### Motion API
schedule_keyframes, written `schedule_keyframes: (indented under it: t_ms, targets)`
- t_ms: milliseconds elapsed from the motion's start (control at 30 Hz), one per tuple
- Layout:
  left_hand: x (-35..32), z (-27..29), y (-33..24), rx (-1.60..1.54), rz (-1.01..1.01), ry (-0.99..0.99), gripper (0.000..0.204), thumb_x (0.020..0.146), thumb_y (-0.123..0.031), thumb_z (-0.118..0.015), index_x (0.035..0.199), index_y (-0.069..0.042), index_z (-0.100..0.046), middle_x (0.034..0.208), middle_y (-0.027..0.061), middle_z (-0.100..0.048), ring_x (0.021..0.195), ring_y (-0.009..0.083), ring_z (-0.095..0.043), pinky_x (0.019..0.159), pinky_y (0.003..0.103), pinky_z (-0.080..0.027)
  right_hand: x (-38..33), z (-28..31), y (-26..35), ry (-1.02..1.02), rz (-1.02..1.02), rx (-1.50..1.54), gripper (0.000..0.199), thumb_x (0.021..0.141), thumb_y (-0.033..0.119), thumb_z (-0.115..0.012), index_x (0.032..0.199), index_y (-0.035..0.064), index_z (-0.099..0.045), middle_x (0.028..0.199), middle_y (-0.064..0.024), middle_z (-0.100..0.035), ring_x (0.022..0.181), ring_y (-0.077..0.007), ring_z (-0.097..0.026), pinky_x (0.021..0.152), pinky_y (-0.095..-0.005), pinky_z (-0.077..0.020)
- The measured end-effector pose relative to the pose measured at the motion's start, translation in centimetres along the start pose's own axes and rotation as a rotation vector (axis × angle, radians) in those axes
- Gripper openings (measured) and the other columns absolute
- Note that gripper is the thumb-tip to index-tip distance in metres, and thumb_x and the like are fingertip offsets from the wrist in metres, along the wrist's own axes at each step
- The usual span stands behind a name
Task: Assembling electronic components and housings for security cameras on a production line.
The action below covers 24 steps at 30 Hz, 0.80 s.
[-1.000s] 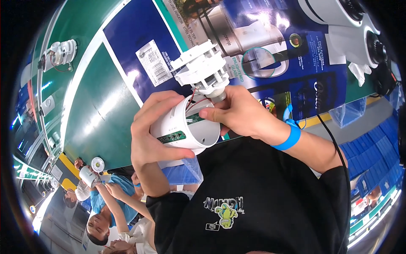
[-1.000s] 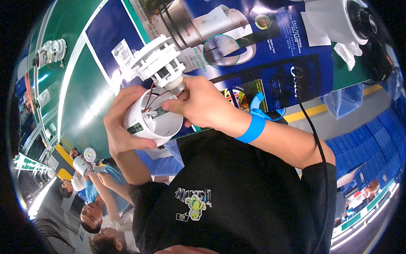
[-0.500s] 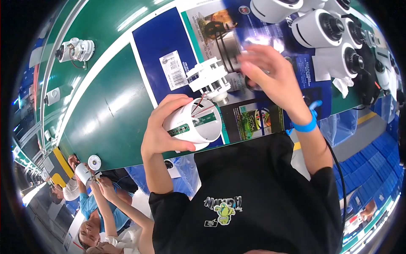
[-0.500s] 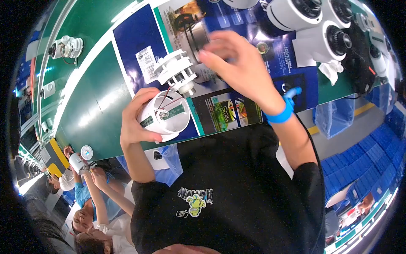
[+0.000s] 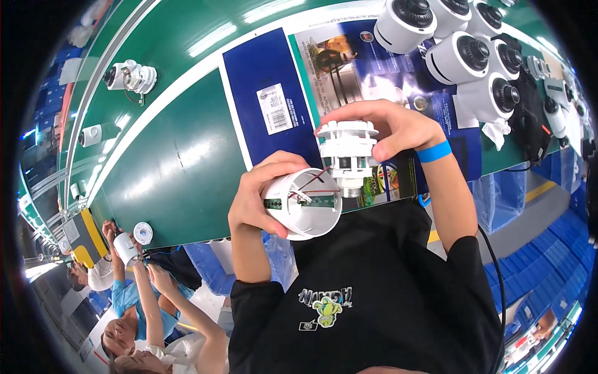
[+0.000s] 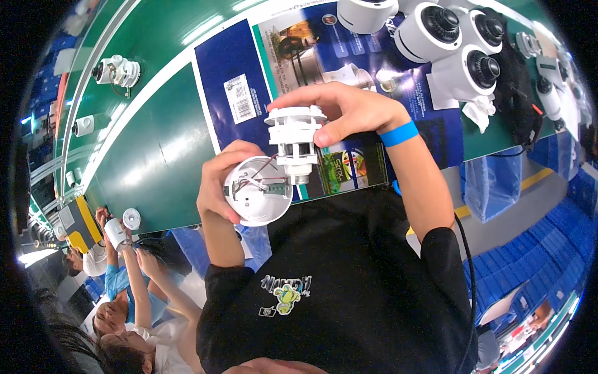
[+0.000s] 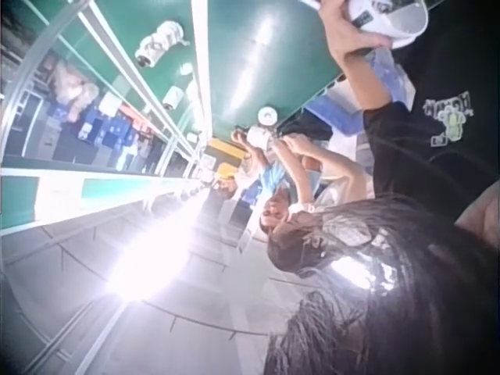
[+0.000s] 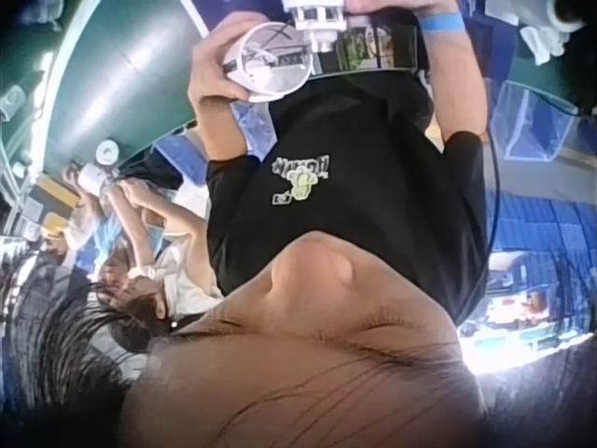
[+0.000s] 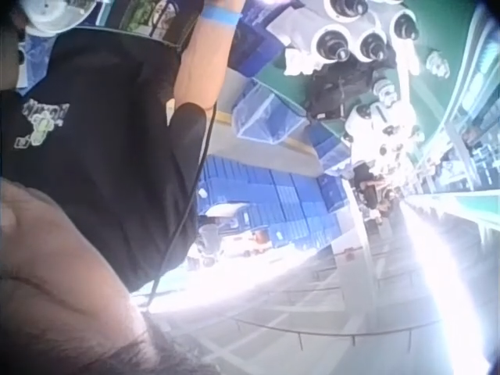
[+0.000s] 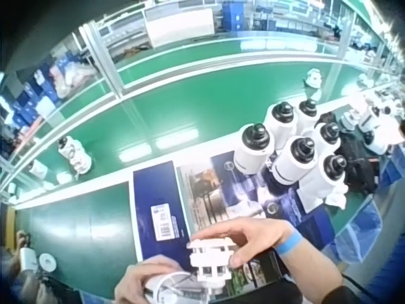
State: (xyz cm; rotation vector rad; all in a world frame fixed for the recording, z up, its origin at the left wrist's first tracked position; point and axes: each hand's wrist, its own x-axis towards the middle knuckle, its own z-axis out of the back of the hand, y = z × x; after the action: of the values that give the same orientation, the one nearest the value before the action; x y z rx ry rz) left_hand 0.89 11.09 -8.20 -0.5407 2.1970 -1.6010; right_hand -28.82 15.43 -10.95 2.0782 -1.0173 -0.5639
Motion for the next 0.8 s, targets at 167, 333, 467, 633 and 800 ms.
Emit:
schedule_keyframes:
  t_ms: [167, 333, 467, 633, 800]
  targets:
    - [0.7, -0.6, 0.5, 0.056, 0.049, -0.005, 0.094, 0.049, -0.029, -0.095, 0.126, 0.007, -0.054, 0.124, 0.0172, -0.052, 0.116, 0.0260, -0.051, 0.101, 0.037, -0.038, -1.0, -1.8, 1.1, -0.088, 0.084, -0.068, 0.079, 0.064, 0.011, -0.086, 0.132, 0.0023, -0.048, 0.118, -0.0067, -0.058, 0.108, -0.0160, -0.057, 0.097, -0.0306, -0.0457]
    - [1.8, -2.1, 0.9, 0.203, -0.030, -0.111, 0.089, 0.049, -0.025, -0.094, 0.123, 0.006, -0.055, 0.126, 0.0179, -0.054, 0.117, 0.0280, -0.053, 0.103, 0.038, -0.038, -1.5, -4.8, 2.9, -0.178, 0.338, -0.457, 0.083, 0.062, 0.014, -0.086, 0.134, 0.0025, -0.046, 0.128, -0.0104, -0.048, 0.122, -0.0214, -0.047, 0.104, -0.0337, -0.0383]
    - [2.3, -3.0, 2.0, 0.042, -0.193, -0.205, 0.096, 0.048, -0.027, -0.096, 0.127, 0.005, -0.052, 0.128, 0.0224, -0.052, 0.120, 0.0309, -0.052, 0.103, 0.040, -0.039, -1.3, -6.3, 1.0, -0.353, 0.489, -0.541, 0.082, 0.061, 0.020, -0.088, 0.131, 0.0038, -0.049, 0.126, -0.0119, -0.047, 0.123, -0.0282, -0.043, 0.105, -0.0389, -0.0342]
    - [2.7, -3.1, 2.9, 0.203, -0.307, -0.187, 0.098, 0.046, -0.026, -0.097, 0.129, 0.005, -0.052, 0.129, 0.0235, -0.052, 0.118, 0.0320, -0.053, 0.101, 0.041, -0.042, -1.0, -8.3, -0.2, -0.387, 0.617, -0.687, 0.077, 0.062, 0.016, -0.089, 0.127, 0.0069, -0.049, 0.128, -0.0129, -0.043, 0.129, -0.0321, -0.042, 0.107, -0.0430, -0.0343]
    - [2.2, -3.3, 2.4, 0.225, -0.251, -0.222, 0.092, 0.046, -0.028, -0.096, 0.123, 0.005, -0.058, 0.125, 0.0217, -0.056, 0.116, 0.0316, -0.055, 0.099, 0.040, -0.042, -1.5, -7.4, 1.2, -0.238, 0.517, -0.854, 0.090, 0.065, 0.024, -0.086, 0.139, 0.0050, -0.040, 0.142, -0.0151, -0.039, 0.139, -0.0395, -0.028, 0.113, -0.0486, -0.0254]
